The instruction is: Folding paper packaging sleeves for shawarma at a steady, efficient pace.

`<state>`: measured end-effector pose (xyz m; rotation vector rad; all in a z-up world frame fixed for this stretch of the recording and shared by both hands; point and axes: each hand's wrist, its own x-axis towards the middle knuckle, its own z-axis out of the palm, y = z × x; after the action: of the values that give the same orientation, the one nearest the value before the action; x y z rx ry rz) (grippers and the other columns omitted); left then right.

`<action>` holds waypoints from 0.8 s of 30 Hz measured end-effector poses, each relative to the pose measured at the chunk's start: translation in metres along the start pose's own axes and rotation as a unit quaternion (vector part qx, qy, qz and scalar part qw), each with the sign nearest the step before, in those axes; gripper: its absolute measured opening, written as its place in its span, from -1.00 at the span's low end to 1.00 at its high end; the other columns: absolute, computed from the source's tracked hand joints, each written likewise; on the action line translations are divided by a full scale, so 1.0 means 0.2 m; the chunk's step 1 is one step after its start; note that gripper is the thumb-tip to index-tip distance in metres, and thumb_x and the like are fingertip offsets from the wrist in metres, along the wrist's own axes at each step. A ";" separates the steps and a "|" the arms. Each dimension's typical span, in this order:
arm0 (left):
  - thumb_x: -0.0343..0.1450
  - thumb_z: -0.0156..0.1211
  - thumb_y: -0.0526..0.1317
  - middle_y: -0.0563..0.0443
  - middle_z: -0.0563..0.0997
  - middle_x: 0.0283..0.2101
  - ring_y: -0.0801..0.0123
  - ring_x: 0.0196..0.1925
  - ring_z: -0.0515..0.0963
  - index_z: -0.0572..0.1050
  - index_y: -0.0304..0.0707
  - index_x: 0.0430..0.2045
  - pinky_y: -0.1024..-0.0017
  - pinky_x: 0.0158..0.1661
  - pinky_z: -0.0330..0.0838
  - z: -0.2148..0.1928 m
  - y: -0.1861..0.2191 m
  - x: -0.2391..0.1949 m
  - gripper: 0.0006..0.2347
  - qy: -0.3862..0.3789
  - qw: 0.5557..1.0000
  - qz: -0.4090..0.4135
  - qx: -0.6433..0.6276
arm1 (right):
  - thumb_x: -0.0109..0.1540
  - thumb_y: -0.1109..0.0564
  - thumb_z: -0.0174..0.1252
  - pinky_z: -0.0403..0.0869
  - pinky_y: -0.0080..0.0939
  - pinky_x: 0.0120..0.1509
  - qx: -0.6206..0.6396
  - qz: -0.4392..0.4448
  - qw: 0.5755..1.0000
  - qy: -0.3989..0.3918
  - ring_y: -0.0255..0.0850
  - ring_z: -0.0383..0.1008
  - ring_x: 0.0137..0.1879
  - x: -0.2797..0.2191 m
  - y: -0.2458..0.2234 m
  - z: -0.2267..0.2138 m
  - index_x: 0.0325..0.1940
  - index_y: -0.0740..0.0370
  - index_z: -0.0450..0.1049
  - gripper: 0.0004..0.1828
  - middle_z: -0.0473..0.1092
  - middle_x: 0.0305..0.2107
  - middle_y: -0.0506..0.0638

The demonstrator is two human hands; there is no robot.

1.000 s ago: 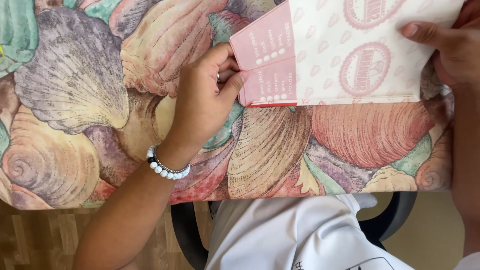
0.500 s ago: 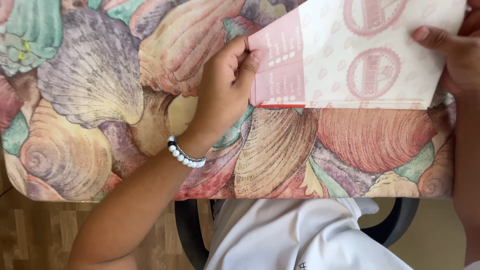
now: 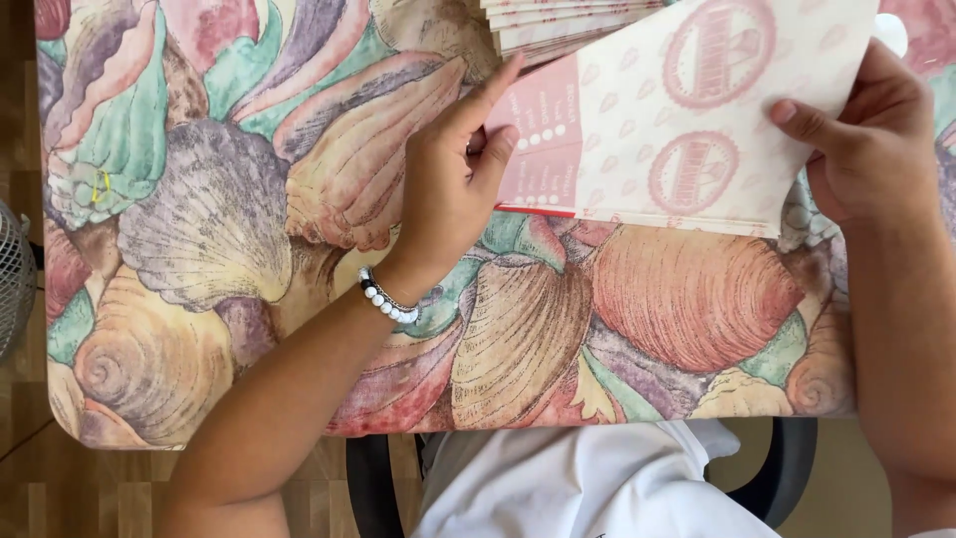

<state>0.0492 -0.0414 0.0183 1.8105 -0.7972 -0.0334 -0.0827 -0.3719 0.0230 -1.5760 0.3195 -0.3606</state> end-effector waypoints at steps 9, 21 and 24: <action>0.60 0.11 -0.34 0.24 0.46 -0.50 0.58 -0.52 0.17 0.50 -0.14 0.19 0.56 -0.48 0.06 0.01 -0.03 0.00 -0.75 0.028 0.999 -0.018 0.003 | 0.22 0.09 0.41 0.74 -0.35 0.44 -0.027 0.009 1.000 0.003 -0.33 0.63 0.32 0.03 0.10 0.00 0.33 0.04 0.42 -0.40 0.52 0.24 -0.06; 0.43 0.20 -0.50 -0.07 0.71 -0.15 0.43 -0.29 0.64 0.61 -0.38 -0.15 0.57 -0.30 0.58 -0.05 -0.09 0.08 -0.84 0.041 0.999 0.010 0.014 | 0.42 0.12 0.39 0.68 -0.12 0.53 -0.166 -0.025 0.986 -0.011 -0.15 0.57 0.47 0.07 0.32 -0.18 0.45 0.06 0.36 -0.45 0.47 0.29 0.02; 0.43 0.22 -0.53 -0.14 0.71 -0.11 0.38 -0.18 0.71 0.57 -0.41 -0.07 0.59 -0.20 0.69 -0.06 -0.07 0.08 -0.79 0.022 1.000 -0.005 0.016 | 0.36 0.06 0.43 0.71 -0.24 0.47 -0.156 0.028 0.987 0.029 -0.28 0.62 0.38 0.08 0.38 -0.26 0.33 -0.05 0.41 -0.51 0.51 0.20 -0.12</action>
<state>0.0735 -0.0381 0.0173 1.8393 -0.7619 0.0138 -0.0884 -0.4285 -0.0519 -1.8620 0.4826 -0.3247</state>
